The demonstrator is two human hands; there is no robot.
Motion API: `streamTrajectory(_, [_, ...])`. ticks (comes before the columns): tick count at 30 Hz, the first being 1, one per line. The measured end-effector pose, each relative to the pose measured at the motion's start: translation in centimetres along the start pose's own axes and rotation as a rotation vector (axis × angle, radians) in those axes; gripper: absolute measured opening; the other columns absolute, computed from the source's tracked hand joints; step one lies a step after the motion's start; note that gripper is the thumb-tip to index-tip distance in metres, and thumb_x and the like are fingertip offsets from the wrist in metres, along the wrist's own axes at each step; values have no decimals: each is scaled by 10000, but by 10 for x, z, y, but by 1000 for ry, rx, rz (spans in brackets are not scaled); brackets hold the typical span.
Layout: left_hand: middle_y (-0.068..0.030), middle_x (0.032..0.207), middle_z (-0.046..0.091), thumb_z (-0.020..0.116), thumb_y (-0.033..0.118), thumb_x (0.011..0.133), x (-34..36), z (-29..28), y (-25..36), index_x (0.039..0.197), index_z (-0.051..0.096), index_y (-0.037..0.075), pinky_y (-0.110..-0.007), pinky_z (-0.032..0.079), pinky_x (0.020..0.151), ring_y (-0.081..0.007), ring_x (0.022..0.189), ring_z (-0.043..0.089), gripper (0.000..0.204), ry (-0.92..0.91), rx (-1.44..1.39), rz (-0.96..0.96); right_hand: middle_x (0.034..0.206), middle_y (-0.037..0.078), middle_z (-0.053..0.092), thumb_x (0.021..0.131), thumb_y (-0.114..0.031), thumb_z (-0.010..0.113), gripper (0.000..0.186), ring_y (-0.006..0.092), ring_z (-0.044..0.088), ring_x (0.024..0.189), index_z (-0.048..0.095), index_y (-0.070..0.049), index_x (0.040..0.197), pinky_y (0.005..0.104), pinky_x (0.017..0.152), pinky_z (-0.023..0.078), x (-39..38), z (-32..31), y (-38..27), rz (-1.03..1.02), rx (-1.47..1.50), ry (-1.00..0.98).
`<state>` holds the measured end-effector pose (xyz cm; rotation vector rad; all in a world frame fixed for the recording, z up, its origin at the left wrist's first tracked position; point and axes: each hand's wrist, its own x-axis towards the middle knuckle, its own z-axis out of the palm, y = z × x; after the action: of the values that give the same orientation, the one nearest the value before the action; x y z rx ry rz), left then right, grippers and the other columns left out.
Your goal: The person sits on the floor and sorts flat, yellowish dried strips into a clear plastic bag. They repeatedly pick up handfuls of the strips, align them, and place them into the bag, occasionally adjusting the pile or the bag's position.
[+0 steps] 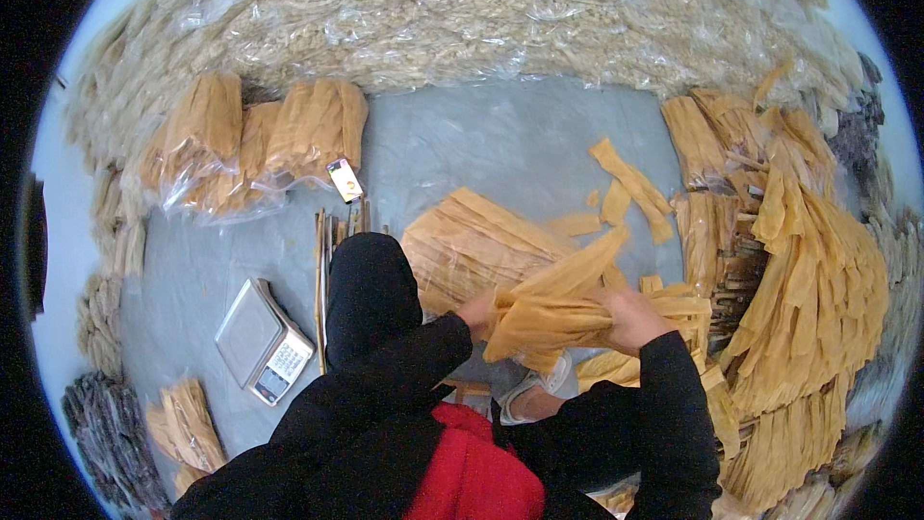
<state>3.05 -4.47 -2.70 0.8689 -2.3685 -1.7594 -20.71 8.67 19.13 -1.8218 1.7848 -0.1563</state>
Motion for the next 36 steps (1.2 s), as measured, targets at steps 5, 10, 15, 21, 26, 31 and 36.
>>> streamTrajectory(5, [-218, 985, 589, 656, 152, 731, 5, -41, 79, 1084, 556, 15, -391, 451, 753, -359, 890, 566, 392, -194, 44, 242, 780, 224, 598, 602, -48, 694, 909, 393, 573, 771, 240, -156, 1382, 428, 678, 457, 11, 22, -14, -1, -320, -130])
streamTrajectory(10, [-208, 886, 587, 663, 156, 699, -1, -37, 121, 987, 569, 9, -423, 450, 730, -366, 861, 564, 337, -53, 439, 405, 755, 218, 596, 602, -6, 650, 988, 389, 580, 756, 76, -104, 1401, 441, 657, 462, 9, 26, -16, 36, -292, -114])
streamTrajectory(15, [-197, 793, 575, 671, 187, 688, 17, -31, 147, 909, 569, 12, -446, 443, 718, -368, 820, 563, 299, -33, 610, 626, 879, 241, 580, 591, 5, 634, 909, 395, 555, 876, 169, -76, 1368, 448, 731, 448, 0, 31, 1, 57, -150, -28])
streamTrajectory(21, [-103, 925, 620, 585, 228, 795, 55, -39, 150, 997, 595, 37, -376, 464, 725, -249, 834, 594, 278, -247, -76, 474, 1020, 240, 546, 573, -38, 669, 774, 387, 501, 1006, 340, -31, 1274, 437, 841, 414, -14, 19, 38, 126, -112, 143])
streamTrajectory(26, [-23, 887, 617, 576, 167, 807, 75, -25, 93, 1003, 614, 53, -303, 474, 693, -147, 767, 577, 230, 221, -477, 24, 936, 249, 563, 552, -28, 688, 633, 420, 518, 937, 389, -12, 1110, 446, 764, 431, -49, -9, 86, 382, -88, 406])
streamTrajectory(31, [-84, 722, 606, 607, 118, 728, 54, 65, 10, 866, 617, 35, -357, 489, 651, -212, 675, 586, 162, -71, 122, 266, 851, 252, 564, 564, -16, 660, 572, 419, 536, 874, 376, -14, 1060, 462, 719, 433, -58, 0, 114, 437, -90, 525])
streamTrajectory(36, [-166, 1011, 517, 600, 125, 703, 25, 133, 8, 948, 589, 40, -464, 452, 730, -356, 1025, 444, 260, 259, 697, 14, 876, 253, 574, 492, -70, 765, 734, 425, 537, 890, 380, -21, 1115, 438, 740, 434, -46, 8, 110, 452, -47, 401])
